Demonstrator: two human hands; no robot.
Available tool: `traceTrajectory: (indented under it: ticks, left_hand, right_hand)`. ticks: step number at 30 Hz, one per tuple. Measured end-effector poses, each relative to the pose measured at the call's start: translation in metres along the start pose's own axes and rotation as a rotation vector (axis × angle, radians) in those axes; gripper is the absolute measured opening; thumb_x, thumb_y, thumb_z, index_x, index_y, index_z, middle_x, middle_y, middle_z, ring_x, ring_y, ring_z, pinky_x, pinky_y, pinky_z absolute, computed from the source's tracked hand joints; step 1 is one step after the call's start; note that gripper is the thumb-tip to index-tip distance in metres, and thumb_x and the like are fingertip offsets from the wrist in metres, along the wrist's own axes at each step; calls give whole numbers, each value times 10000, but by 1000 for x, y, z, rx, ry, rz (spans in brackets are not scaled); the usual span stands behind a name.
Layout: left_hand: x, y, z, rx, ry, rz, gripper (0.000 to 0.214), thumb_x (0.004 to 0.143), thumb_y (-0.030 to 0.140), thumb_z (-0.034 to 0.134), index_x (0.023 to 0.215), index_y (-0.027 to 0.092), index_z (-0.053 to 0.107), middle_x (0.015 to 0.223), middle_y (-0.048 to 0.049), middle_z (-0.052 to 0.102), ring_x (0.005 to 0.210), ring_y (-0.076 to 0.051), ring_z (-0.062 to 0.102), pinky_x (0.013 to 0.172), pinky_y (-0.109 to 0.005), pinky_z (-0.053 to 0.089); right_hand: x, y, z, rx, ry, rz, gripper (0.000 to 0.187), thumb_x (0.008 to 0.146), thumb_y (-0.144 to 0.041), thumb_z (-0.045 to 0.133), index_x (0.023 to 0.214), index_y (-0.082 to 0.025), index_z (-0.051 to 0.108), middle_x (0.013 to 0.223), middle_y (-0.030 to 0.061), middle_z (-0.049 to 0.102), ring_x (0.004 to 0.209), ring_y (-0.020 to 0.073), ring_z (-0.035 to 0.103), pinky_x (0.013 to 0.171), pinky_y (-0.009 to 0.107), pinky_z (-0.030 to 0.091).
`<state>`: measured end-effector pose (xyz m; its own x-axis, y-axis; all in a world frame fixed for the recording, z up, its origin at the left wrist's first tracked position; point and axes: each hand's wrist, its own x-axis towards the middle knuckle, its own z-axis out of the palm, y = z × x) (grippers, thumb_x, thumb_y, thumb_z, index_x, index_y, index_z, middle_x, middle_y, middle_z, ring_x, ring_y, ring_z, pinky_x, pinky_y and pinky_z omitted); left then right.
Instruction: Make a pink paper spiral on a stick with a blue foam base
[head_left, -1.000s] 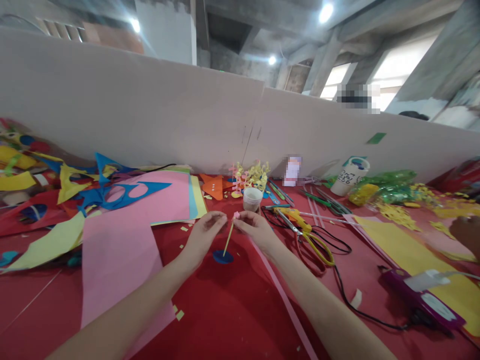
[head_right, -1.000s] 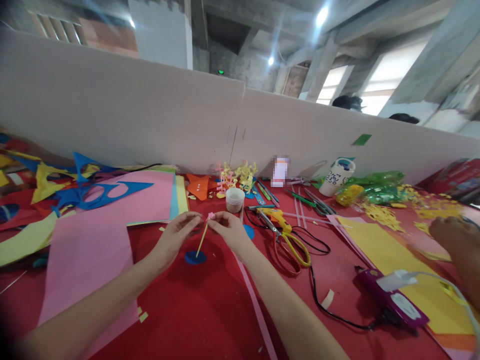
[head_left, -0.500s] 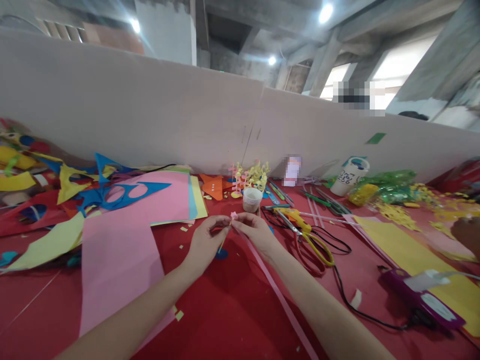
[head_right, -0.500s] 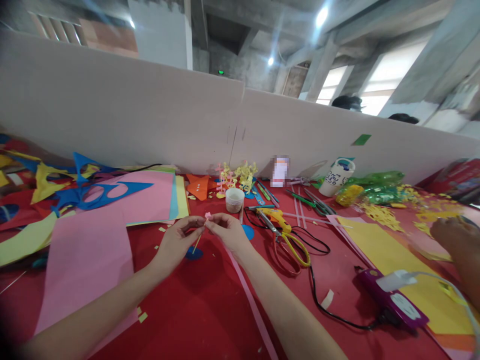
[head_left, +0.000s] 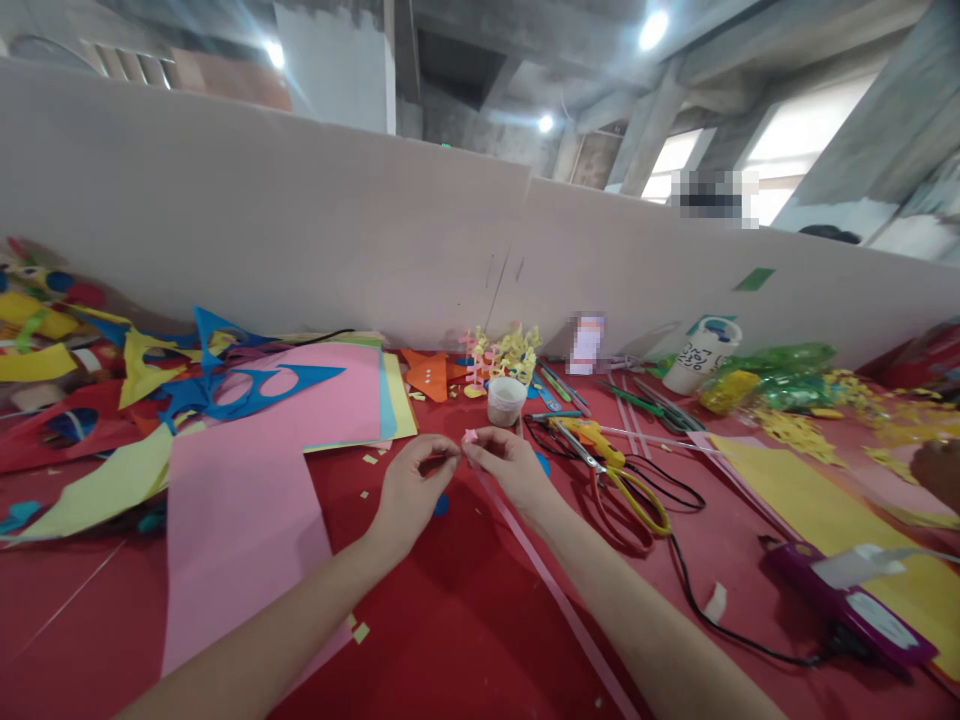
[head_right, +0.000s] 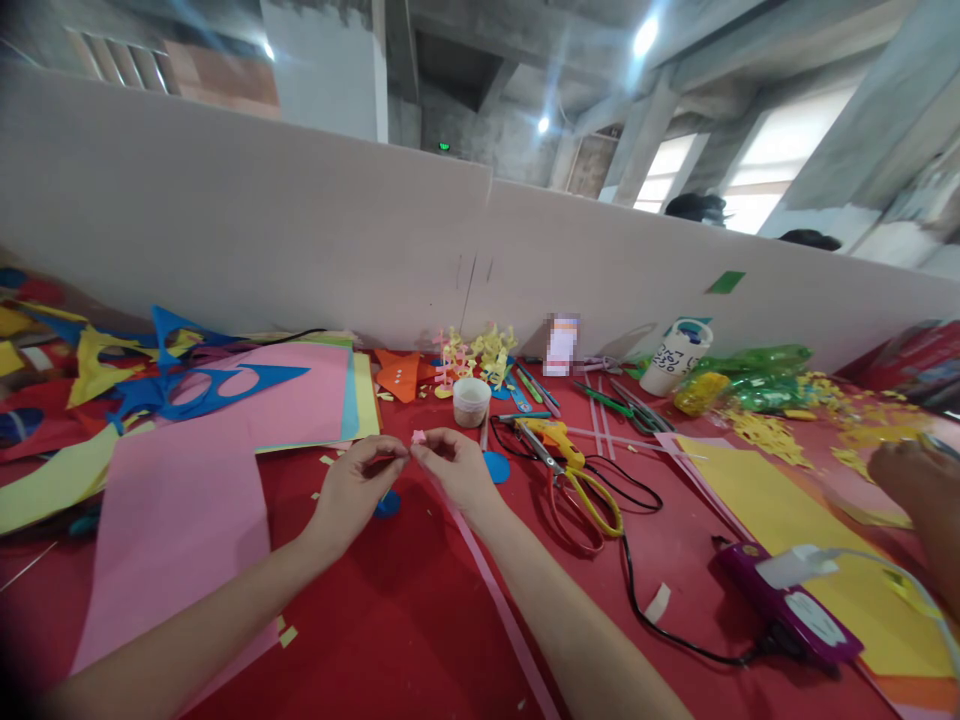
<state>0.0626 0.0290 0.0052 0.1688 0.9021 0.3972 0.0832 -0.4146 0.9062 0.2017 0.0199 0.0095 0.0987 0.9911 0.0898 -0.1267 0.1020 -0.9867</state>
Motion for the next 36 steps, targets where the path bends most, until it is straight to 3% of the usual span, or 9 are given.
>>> traceTrajectory:
  ticks: [6, 12, 19, 23, 28, 32, 36]
  left_hand:
    - [3, -7, 0, -97, -30, -84, 126, 695, 208, 619, 815, 195, 582, 778, -7, 621, 762, -160, 599, 731, -278, 470]
    - [5, -11, 0, -111, -20, -151, 169, 688, 247, 629, 845, 191, 658, 871, -45, 685, 839, -196, 617, 813, -324, 457]
    - [9, -11, -4, -163, 34, -193, 211, 688, 303, 644, 870, 202, 679, 870, -34, 695, 809, -185, 623, 788, -313, 464]
    - [13, -12, -5, -219, 51, -220, 216, 643, 259, 660, 847, 189, 675, 812, -30, 692, 766, -178, 626, 777, -315, 470]
    - [13, -10, -5, -126, 9, -216, 204, 633, 226, 642, 829, 178, 673, 837, -50, 699, 802, -201, 634, 794, -340, 472]
    - [11, -10, -7, -2, -101, -146, 213, 687, 237, 605, 884, 191, 669, 839, -47, 701, 787, -202, 636, 745, -318, 480]
    - [6, -9, -7, 107, -272, -109, 136, 690, 209, 600, 795, 178, 681, 743, -37, 683, 698, -190, 619, 670, -296, 476]
  right_hand:
    - [0, 1, -3, -14, 22, 25, 233, 560, -319, 704, 731, -176, 639, 682, -5, 634, 644, 131, 551, 666, 276, 428]
    - [-3, -3, -2, 5, -9, 39, 248, 583, -347, 714, 751, -181, 639, 700, -3, 644, 632, 118, 560, 636, 255, 441]
    - [0, -5, -9, -19, -171, 96, 168, 671, -322, 636, 778, -204, 581, 721, -3, 648, 691, 144, 623, 704, 303, 485]
    - [0, -12, -17, -195, -270, -90, 115, 691, -151, 537, 786, -215, 553, 725, -20, 638, 729, 151, 629, 758, 329, 477]
    - [-9, -31, -21, -649, -401, -277, 348, 738, -51, 397, 905, -221, 651, 913, 27, 682, 878, 175, 621, 795, 326, 453]
    - [-15, -37, -19, -829, -382, -350, 309, 743, -81, 500, 937, -246, 675, 917, 23, 694, 834, 191, 625, 760, 319, 451]
    - [-17, -42, -15, -966, -286, -474, 148, 746, -154, 602, 819, -234, 702, 713, 19, 647, 699, 169, 564, 639, 278, 421]
